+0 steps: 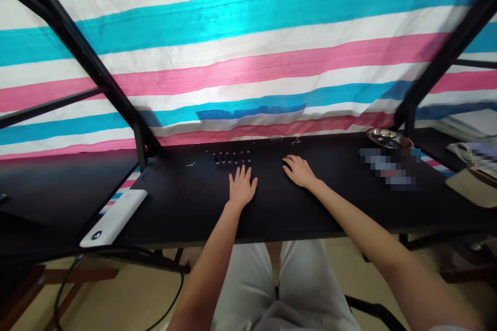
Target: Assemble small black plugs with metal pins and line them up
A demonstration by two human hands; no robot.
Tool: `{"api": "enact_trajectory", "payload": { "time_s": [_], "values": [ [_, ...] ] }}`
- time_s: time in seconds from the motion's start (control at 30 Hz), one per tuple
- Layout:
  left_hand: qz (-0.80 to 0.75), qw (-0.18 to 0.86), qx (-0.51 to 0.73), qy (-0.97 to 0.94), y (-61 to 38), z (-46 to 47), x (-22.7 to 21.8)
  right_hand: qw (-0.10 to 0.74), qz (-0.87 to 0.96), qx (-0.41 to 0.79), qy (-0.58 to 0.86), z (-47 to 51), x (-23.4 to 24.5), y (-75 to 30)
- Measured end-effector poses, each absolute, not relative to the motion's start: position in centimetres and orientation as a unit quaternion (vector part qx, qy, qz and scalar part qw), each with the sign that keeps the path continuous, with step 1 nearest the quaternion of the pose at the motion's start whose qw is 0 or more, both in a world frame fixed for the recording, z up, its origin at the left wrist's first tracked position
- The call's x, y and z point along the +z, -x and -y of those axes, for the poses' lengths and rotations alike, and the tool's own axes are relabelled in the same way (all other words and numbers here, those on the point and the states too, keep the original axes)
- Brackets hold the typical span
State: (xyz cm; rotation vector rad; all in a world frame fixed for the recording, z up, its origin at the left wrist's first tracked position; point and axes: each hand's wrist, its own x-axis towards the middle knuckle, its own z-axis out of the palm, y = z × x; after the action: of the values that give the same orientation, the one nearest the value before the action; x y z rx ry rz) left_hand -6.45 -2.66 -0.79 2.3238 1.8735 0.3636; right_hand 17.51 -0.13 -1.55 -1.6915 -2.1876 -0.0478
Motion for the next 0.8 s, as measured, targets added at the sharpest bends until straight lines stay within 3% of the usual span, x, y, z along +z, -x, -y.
{"api": "enact_trajectory", "payload": {
  "time_s": [0.27, 0.43, 0.6, 0.8],
  "values": [
    [-0.622, 0.047, 0.087, -0.777, 6.4, 2.6, -0.8, 0.194, 0.587, -0.149, 0.771, 0.5, -2.0, -26.1],
    [-0.622, 0.043, 0.088, -0.777, 6.4, 2.6, -0.9, 0.182, 0.471, -0.135, 0.853, 0.2, -2.6, -32.3],
    [-0.624, 0.053, 0.085, -0.775, 6.3, 2.7, -0.6, 0.186, 0.467, -0.108, 0.858, -0.1, -3.1, -34.3],
    [-0.622, 0.050, 0.090, -0.776, 6.3, 2.7, -0.6, 0.192, 0.547, -0.186, 0.794, 0.5, -3.0, -33.0]
  ]
}}
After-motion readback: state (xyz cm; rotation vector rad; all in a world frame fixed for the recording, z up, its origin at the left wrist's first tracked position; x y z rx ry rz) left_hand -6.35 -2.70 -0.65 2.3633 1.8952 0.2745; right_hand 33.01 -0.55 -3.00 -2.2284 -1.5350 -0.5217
